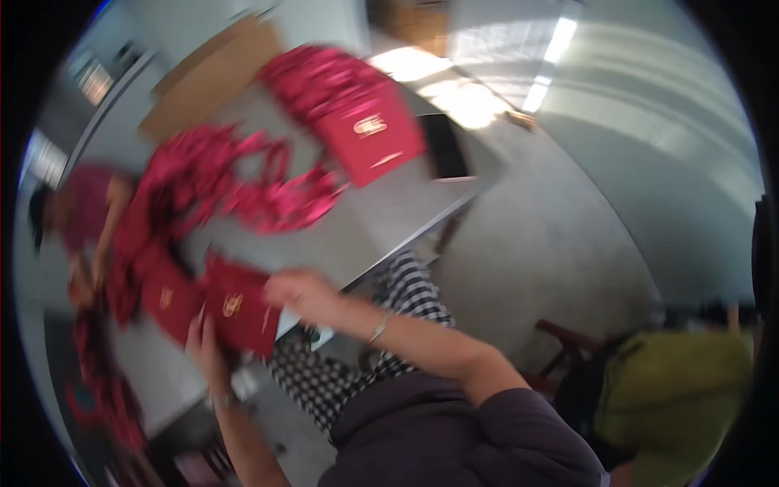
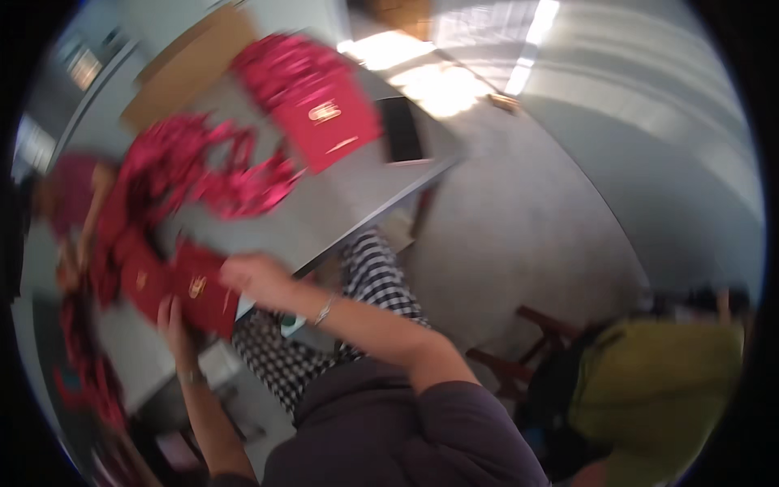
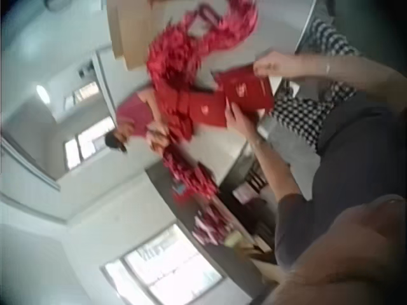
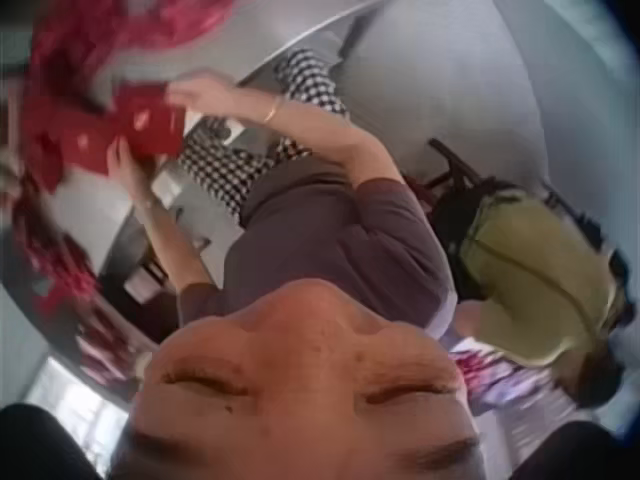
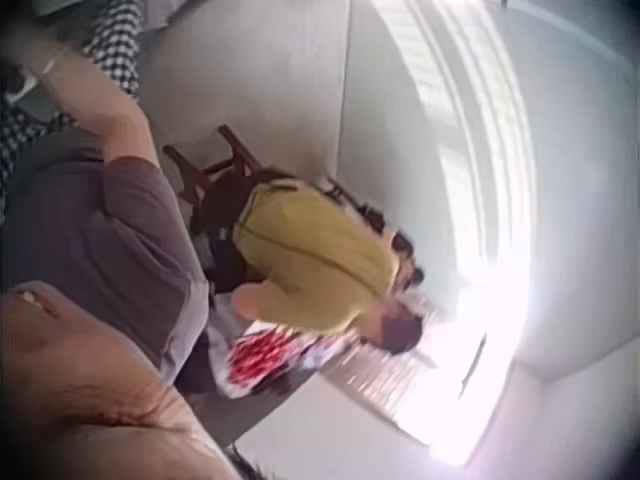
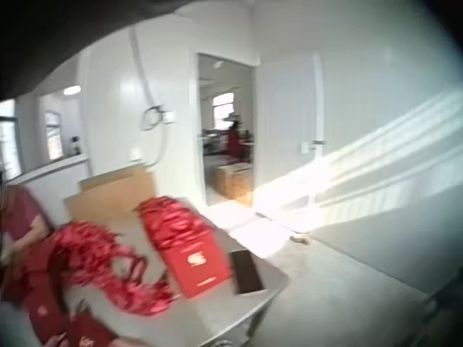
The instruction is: The person attaches ribbon handles to paper gift bags by hand, threading ribbons through the bag slots.
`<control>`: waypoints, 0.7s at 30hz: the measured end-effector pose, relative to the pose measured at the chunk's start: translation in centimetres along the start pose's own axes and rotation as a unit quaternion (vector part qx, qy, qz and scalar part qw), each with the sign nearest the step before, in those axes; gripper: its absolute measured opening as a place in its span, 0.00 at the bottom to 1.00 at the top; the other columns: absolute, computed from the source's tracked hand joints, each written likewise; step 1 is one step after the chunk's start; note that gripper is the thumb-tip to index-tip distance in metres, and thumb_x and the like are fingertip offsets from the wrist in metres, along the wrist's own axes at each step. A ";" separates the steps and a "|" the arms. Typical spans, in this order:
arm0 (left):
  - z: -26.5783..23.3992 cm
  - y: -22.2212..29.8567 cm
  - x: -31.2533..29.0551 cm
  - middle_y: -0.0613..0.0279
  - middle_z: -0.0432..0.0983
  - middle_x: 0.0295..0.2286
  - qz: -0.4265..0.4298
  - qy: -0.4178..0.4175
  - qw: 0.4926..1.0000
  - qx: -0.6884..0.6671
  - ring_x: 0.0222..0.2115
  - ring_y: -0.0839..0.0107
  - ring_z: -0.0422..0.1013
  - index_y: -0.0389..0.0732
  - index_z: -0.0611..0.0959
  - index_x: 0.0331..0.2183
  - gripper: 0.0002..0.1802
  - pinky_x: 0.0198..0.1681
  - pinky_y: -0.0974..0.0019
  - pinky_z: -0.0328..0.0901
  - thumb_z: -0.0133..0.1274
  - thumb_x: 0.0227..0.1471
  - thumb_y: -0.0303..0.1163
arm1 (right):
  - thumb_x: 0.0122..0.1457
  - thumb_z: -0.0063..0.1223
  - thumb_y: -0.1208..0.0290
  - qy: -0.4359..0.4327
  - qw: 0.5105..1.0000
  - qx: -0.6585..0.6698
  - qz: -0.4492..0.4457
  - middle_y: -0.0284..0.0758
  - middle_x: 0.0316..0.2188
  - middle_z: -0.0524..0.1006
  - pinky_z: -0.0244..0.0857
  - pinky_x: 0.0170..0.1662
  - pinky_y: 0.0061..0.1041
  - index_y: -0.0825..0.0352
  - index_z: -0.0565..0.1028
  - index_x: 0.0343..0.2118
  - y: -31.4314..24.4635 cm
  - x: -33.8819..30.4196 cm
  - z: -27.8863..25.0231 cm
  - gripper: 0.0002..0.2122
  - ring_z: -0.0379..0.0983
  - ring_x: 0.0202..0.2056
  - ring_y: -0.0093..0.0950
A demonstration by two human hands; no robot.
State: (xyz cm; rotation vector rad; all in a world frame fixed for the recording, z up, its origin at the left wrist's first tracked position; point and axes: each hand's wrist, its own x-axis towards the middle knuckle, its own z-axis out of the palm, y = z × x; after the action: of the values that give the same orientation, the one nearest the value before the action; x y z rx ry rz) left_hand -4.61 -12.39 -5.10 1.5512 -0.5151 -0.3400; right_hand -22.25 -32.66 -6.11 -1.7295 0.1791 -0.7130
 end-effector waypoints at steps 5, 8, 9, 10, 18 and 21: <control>-0.5 0.1 0.5 0.68 0.76 0.35 0.045 0.058 0.991 0.116 0.38 0.78 0.68 0.33 0.80 0.39 0.11 0.45 0.73 0.62 0.55 0.57 0.31 | 0.60 0.55 0.72 0.019 0.996 0.081 -0.020 0.35 0.25 0.73 0.65 0.31 0.23 0.70 0.76 0.32 0.7 0.8 -0.2 0.06 0.70 0.27 0.25; -1.7 -0.2 0.4 0.69 0.76 0.33 0.064 0.093 0.985 0.128 0.37 0.80 0.68 0.33 0.81 0.38 0.10 0.43 0.74 0.63 0.55 0.56 0.30 | 0.59 0.56 0.73 0.012 0.998 0.056 0.015 0.34 0.25 0.75 0.65 0.32 0.22 0.71 0.77 0.32 -0.8 1.1 0.5 0.05 0.70 0.28 0.24; -1.1 0.7 0.2 0.70 0.76 0.33 0.053 0.089 0.989 0.106 0.36 0.81 0.68 0.33 0.81 0.38 0.10 0.42 0.75 0.63 0.55 0.56 0.30 | 0.59 0.56 0.74 0.004 0.998 0.057 0.007 0.34 0.26 0.75 0.65 0.33 0.22 0.71 0.77 0.32 -0.9 1.3 0.3 0.05 0.71 0.28 0.23; -0.5 1.5 0.1 0.70 0.76 0.33 0.046 0.089 0.991 0.085 0.35 0.82 0.68 0.34 0.81 0.38 0.10 0.41 0.76 0.63 0.55 0.56 0.30 | 0.58 0.56 0.75 -0.007 0.998 0.061 -0.005 0.34 0.26 0.76 0.65 0.33 0.22 0.72 0.77 0.32 -0.8 1.4 0.3 0.05 0.71 0.28 0.23; -0.6 1.0 -0.3 0.71 0.75 0.27 -0.033 0.021 0.999 0.020 0.29 0.83 0.69 0.35 0.80 0.36 0.08 0.33 0.76 0.64 0.56 0.56 0.30 | 0.59 0.53 0.81 0.012 0.987 0.136 0.081 0.31 0.30 0.79 0.68 0.36 0.16 0.74 0.76 0.41 -4.0 1.5 0.0 0.07 0.73 0.31 0.15; -0.3 2.6 -0.7 0.69 0.76 0.30 -0.068 -0.035 0.997 -0.002 0.31 0.82 0.69 0.34 0.80 0.40 0.11 0.36 0.75 0.65 0.55 0.54 0.27 | 0.58 0.56 0.81 0.006 0.995 0.075 0.068 0.30 0.28 0.78 0.68 0.35 0.15 0.71 0.76 0.35 -5.9 2.4 1.2 0.03 0.73 0.30 0.14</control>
State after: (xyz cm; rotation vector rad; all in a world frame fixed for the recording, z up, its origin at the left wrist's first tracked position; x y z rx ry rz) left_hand -5.33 -11.77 -2.61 1.5788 -0.4639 -0.5016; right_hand -21.18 -31.12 0.07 -1.5532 0.2442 -0.6210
